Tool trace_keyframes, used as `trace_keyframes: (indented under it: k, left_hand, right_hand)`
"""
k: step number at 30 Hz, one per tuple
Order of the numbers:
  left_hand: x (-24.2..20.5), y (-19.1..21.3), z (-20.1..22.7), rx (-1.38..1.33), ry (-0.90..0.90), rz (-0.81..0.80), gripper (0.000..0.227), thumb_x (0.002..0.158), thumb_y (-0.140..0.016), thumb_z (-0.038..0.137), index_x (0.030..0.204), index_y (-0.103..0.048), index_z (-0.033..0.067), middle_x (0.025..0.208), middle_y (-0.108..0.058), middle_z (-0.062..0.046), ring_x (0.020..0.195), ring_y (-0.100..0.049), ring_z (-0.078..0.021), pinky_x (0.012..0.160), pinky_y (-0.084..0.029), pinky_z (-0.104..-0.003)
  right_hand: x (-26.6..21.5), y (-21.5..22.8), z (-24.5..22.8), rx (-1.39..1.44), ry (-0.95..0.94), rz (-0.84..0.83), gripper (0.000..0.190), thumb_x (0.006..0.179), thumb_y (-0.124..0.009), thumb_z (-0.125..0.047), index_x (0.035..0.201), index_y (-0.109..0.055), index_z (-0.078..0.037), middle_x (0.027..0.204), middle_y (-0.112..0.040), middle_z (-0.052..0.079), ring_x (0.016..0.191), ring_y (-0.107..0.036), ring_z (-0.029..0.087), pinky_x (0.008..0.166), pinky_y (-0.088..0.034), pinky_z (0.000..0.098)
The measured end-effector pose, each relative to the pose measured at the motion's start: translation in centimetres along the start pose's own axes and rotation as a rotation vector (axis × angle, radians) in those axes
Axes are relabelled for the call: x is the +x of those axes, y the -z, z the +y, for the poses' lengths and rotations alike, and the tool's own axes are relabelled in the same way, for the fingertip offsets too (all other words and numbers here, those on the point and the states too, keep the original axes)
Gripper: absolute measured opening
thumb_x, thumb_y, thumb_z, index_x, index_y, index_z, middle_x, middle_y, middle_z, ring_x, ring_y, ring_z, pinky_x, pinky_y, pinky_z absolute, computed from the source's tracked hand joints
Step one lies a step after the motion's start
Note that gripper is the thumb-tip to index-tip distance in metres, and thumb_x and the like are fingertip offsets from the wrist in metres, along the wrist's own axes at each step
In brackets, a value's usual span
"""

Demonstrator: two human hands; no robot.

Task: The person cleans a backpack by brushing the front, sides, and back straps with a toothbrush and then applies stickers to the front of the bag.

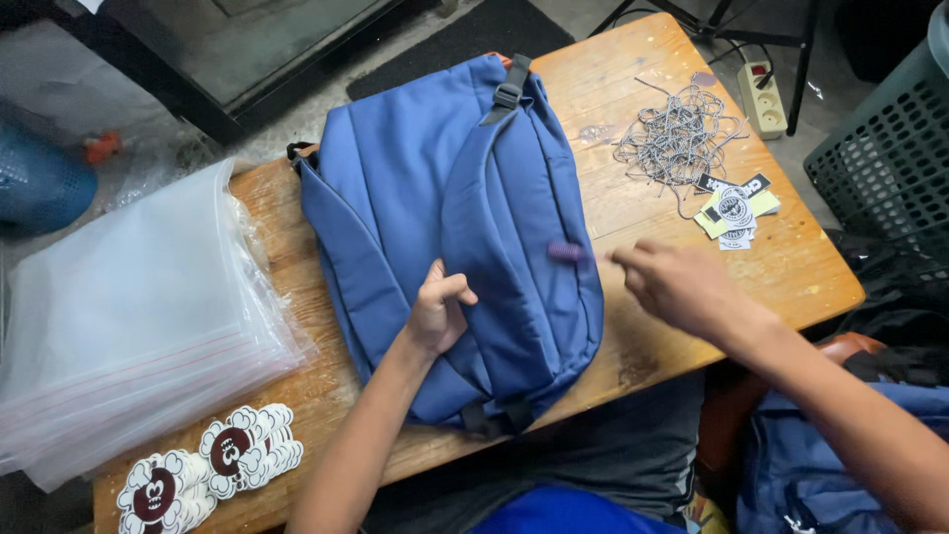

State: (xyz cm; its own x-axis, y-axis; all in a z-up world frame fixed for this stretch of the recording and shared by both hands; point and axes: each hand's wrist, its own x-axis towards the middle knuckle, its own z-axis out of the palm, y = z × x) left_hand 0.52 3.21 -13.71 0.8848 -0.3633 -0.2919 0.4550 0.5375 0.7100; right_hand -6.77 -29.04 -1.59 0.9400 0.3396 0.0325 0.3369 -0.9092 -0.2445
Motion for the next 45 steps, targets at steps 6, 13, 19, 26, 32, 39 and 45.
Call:
trace_keyframes:
  k: [6,13,19,26,32,39,45]
  left_hand:
    - [0.4,-1.5,-0.7,0.208,-0.067,-0.013,0.039,0.057,-0.057,-0.006,0.095,-0.057,0.0028,0.084,-0.062,-0.014,0.081,-0.059,-0.0236,0.073,-0.053,-0.038]
    - [-3.2,-7.9,5.2,0.44,0.015,0.09,0.032,0.068,-0.06,0.001,0.075,-0.031,0.0129,0.061,-0.032,0.003,0.056,-0.031,-0.0076,0.05,-0.024,-0.027]
    - [-3.3,-9.1,5.1,0.823,-0.128,-0.071,0.026,0.072,-0.06,0.009,0.098,-0.058,0.0044,0.094,-0.063,-0.003,0.09,-0.057,-0.0127,0.081,-0.05,-0.03]
    - [-4.4,-10.2,5.1,0.891,-0.187,-0.123,0.059,0.086,-0.059,0.012,0.139,-0.037,-0.0035,0.117,-0.063,-0.019,0.101,-0.065,-0.0265,0.085,-0.056,-0.037]
    - [-4.1,-9.4,4.5,1.131,-0.108,-0.107,0.07,0.089,-0.061,0.022,0.143,-0.033,-0.0121,0.109,-0.068,-0.028,0.098,-0.072,-0.037,0.077,-0.059,-0.046]
    - [-2.9,-9.1,3.1,1.244,-0.346,-0.06,0.059,0.088,-0.073,0.022,0.129,-0.044,-0.0093,0.076,-0.069,-0.018,0.07,-0.072,-0.0305,0.062,-0.056,-0.039]
    - [-5.7,-11.1,5.0,1.895,-0.755,0.082,0.09,0.08,-0.076,0.047,0.144,-0.045,-0.0088,0.105,-0.059,-0.02,0.097,-0.059,-0.0382,0.074,-0.055,-0.05]
  right_hand:
    - [0.3,3.3,-5.8,0.21,0.128,-0.078,0.015,0.085,-0.058,-0.016,0.098,-0.062,-0.021,0.076,-0.068,0.008,0.071,-0.072,0.042,0.056,-0.055,0.0507]
    - [-1.6,2.1,0.4,-0.263,-0.133,0.102,0.028,0.091,-0.052,-0.015,0.115,-0.062,-0.025,0.095,-0.063,0.006,0.064,-0.065,0.041,0.048,-0.048,0.0538]
    - [-3.5,1.9,-1.1,0.398,0.177,-0.371,0.014,0.094,-0.055,-0.022,0.101,-0.068,-0.02,0.088,-0.074,0.002,0.071,-0.069,0.03,0.061,-0.048,0.0374]
    - [-0.3,2.6,-2.4,0.034,-0.031,-0.034,0.015,0.093,-0.055,-0.02,0.105,-0.063,-0.021,0.089,-0.067,0.01,0.075,-0.067,0.043,0.058,-0.053,0.0534]
    - [6.9,1.9,4.8,-0.076,-0.056,0.024,0.013,0.09,-0.058,-0.014,0.102,-0.061,-0.018,0.082,-0.066,0.009,0.079,-0.068,0.036,0.071,-0.055,0.0492]
    - [8.6,2.0,-0.7,0.353,-0.202,0.189,0.024,0.093,-0.059,-0.018,0.118,-0.064,-0.018,0.08,-0.069,0.008,0.079,-0.069,0.037,0.07,-0.053,0.051]
    - [6.2,3.7,-4.8,0.018,-0.046,0.19,0.024,0.101,-0.048,-0.027,0.124,-0.057,-0.028,0.088,-0.064,0.008,0.077,-0.067,0.041,0.067,-0.056,0.055]
